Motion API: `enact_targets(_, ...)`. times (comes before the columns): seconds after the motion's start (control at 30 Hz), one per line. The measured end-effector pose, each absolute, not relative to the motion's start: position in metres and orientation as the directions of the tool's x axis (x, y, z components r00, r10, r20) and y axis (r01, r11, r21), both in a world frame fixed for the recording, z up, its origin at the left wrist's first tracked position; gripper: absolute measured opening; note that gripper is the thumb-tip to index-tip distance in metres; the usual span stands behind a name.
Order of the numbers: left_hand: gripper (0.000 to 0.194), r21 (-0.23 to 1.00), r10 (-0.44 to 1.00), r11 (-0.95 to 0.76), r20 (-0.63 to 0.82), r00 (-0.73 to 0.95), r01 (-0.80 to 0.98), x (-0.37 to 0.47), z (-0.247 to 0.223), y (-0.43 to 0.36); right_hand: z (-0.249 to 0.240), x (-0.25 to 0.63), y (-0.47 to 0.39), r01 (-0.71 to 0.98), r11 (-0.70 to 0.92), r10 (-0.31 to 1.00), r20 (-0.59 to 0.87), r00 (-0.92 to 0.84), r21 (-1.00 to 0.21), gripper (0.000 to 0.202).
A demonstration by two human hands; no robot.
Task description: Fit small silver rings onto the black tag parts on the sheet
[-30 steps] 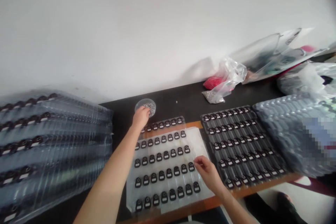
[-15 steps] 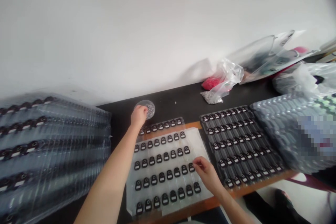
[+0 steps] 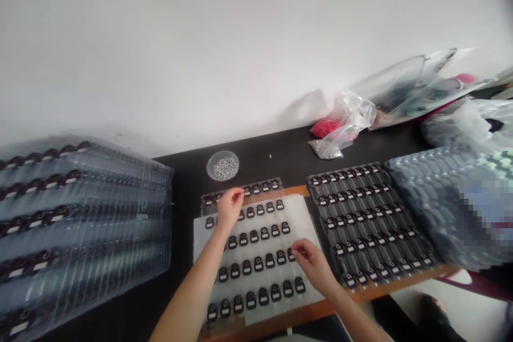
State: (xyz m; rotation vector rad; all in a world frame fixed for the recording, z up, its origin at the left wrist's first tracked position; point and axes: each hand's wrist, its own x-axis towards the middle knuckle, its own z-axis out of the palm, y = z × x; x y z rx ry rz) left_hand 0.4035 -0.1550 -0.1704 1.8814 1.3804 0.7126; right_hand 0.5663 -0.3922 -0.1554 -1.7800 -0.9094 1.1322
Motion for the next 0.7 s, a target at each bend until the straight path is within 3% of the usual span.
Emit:
enact_targets(0.2, 0.012, 0.709, 0.951, -0.269, 0.091, 0.294, 0.651, 0.411, -0.18, -0.156, -0.158, 0.572, -0.401, 0.128, -0.413, 0.871, -0.351, 0.344, -0.901, 0.015)
enact_targets(0.4, 0.014, 0.577, 0.891, -0.435, 0.164, 0.424, 0.691, 0.417, -0.184, -0.153, -0.161, 0.575, -0.407, 0.115, -0.419, 0.865, -0.357, 0.351, -0.901, 0.014)
enact_targets(0.7, 0.011, 0.603, 0.891, -0.447, 0.228, 0.394, 0.661, 0.419, -0.183, -0.15, -0.16, 0.576, -0.407, 0.112, -0.422, 0.868, -0.365, 0.336, -0.9, 0.012)
